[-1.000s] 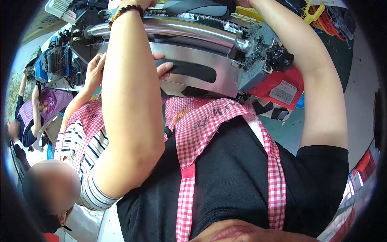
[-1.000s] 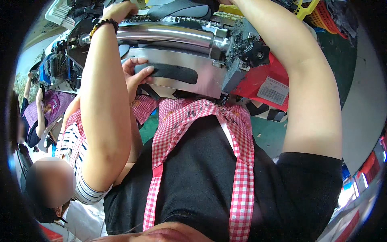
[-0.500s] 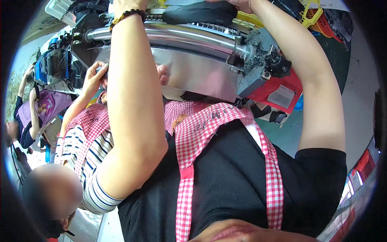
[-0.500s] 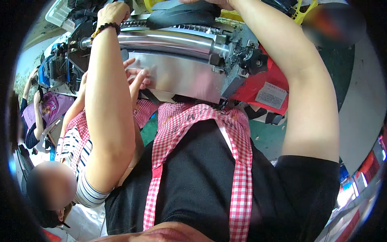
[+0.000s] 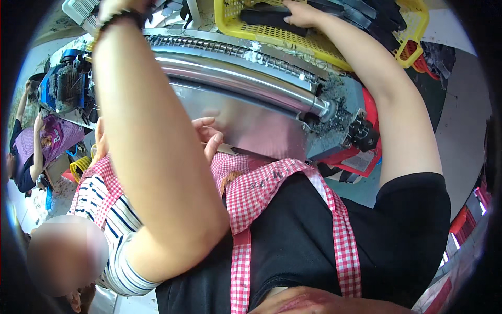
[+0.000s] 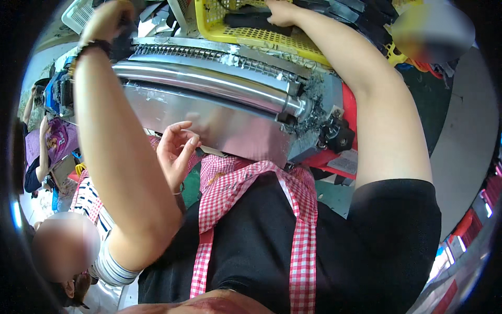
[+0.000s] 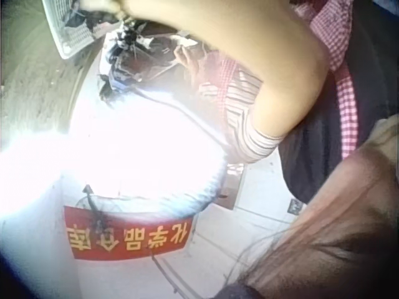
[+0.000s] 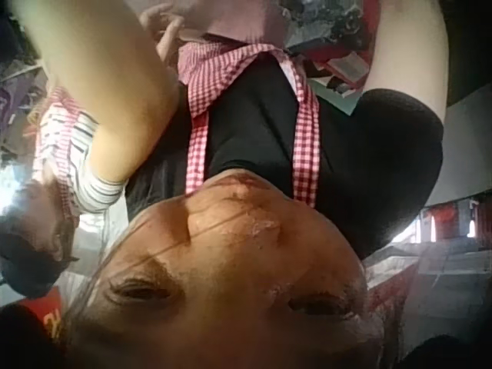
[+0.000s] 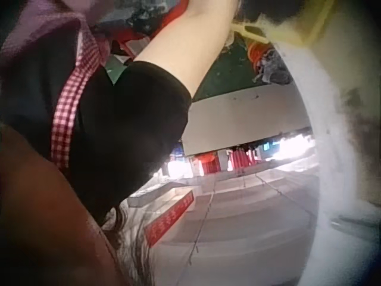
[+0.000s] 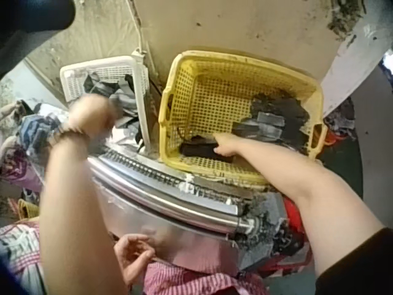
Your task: The person feeds black fabric pieces into a machine with rotating rollers, likely a shearing or finishing device. They handle the fabric by hand, guiding it through the machine and stacking the processed pieces into a yellow basket.
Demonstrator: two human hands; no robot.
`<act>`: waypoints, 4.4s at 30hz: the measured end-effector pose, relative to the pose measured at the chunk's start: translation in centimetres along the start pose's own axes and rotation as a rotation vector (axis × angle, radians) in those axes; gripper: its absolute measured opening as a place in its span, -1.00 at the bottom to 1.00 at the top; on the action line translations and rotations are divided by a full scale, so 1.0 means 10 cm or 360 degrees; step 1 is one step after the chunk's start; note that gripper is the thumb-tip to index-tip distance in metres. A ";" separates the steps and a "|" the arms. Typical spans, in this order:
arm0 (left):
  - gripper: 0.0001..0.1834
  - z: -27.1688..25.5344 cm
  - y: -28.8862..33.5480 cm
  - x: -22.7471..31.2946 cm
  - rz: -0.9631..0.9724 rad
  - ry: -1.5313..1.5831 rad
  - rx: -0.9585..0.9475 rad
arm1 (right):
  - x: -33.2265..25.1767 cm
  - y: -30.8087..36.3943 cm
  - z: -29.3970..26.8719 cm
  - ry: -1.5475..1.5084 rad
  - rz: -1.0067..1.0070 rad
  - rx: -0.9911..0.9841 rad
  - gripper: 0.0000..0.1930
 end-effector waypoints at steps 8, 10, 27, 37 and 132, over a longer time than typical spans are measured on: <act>-0.65 -0.09 0.31 0.16 0.0089 0.0262 0.0167 | -0.95 0.39 -0.55 0.0589 0.0106 0.0272 -0.42; -0.66 -0.08 0.36 0.21 0.0130 0.0219 0.0165 | -0.96 0.46 -0.60 0.0485 0.0086 0.0334 -0.44; -0.80 0.10 0.19 -1.15 0.0346 -0.0362 0.0153 | -0.56 4.67 -0.43 -0.0861 0.0101 0.1703 -0.57; -0.53 0.45 -0.58 -1.78 0.0538 -0.0376 0.0363 | -1.78 3.67 2.76 -0.1870 0.0014 0.0158 -0.70; -0.27 1.22 0.21 -0.80 0.0513 0.0214 -0.0820 | -2.14 3.73 2.09 -0.2074 -0.0567 -0.0389 -0.55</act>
Point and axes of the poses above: each hand's wrist, its own y-axis away from the middle knuckle, its own z-axis out of the palm, x = y × z, the point moved 9 cm from there along -y, towards the middle knuckle, and after that the axes turned 4 degrees about -z, right-handed, at the moved point
